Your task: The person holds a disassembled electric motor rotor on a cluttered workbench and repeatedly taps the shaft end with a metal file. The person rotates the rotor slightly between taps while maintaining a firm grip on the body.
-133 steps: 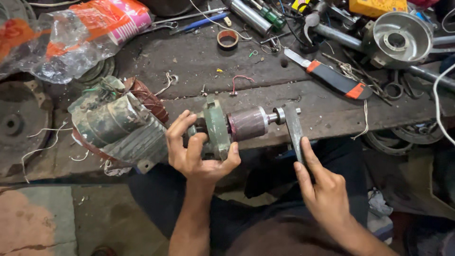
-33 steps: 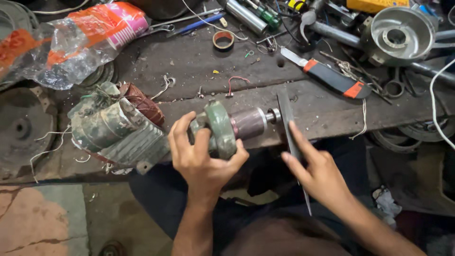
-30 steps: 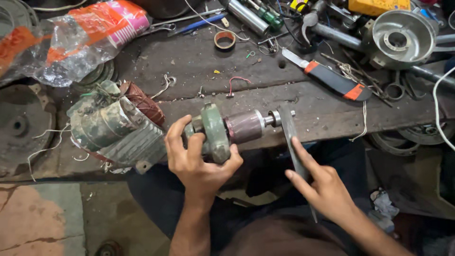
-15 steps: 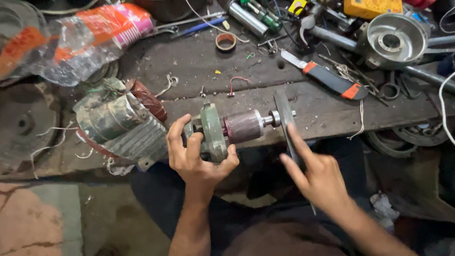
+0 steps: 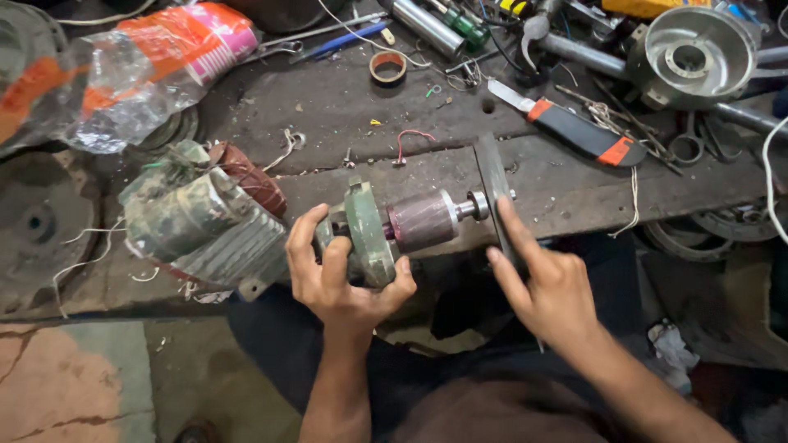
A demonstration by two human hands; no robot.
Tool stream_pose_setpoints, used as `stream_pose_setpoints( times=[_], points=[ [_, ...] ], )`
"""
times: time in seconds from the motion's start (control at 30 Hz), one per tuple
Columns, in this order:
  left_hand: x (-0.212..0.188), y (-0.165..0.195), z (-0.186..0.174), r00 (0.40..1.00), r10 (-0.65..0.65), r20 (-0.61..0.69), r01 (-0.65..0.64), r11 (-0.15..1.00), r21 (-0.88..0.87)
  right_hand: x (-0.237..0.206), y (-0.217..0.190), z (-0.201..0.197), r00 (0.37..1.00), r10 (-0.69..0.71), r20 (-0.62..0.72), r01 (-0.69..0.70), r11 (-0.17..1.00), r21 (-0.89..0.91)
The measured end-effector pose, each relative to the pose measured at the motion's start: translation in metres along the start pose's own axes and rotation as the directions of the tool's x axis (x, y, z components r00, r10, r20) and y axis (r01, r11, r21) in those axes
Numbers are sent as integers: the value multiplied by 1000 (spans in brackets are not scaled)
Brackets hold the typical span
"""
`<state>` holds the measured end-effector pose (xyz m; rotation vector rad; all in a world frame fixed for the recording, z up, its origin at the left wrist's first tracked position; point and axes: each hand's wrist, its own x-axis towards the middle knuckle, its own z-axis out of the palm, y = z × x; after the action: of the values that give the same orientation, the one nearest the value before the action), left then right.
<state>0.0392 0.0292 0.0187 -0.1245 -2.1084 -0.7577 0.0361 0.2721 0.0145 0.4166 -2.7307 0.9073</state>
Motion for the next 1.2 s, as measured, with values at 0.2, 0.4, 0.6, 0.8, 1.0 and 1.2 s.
stream_pose_setpoints(
  times=[0.2,0.4,0.6,0.8,1.0,1.2],
  points=[
    [-4,0,-1,1000,-12,22,12,1000,-6,-43,21,2,977,-213,-35,213,977,-8],
    [0,3,0,1000,-10,13,10,1000,18,-5,18,7,994,-109,-19,109,994,17],
    [1,0,0,1000,18,7,-18,1000,14,-13,0,-15,997,-47,58,45,998,37],
    [1,1,1,999,34,20,-34,999,24,-16,1,-35,984,120,131,-121,993,3],
    [2,4,1,999,46,13,-46,999,22,23,3,-19,989,27,146,-56,978,199],
    [-1,-7,4,997,72,-16,-73,997,-39,-21,-4,-36,955,178,238,-214,967,134]
  ],
)
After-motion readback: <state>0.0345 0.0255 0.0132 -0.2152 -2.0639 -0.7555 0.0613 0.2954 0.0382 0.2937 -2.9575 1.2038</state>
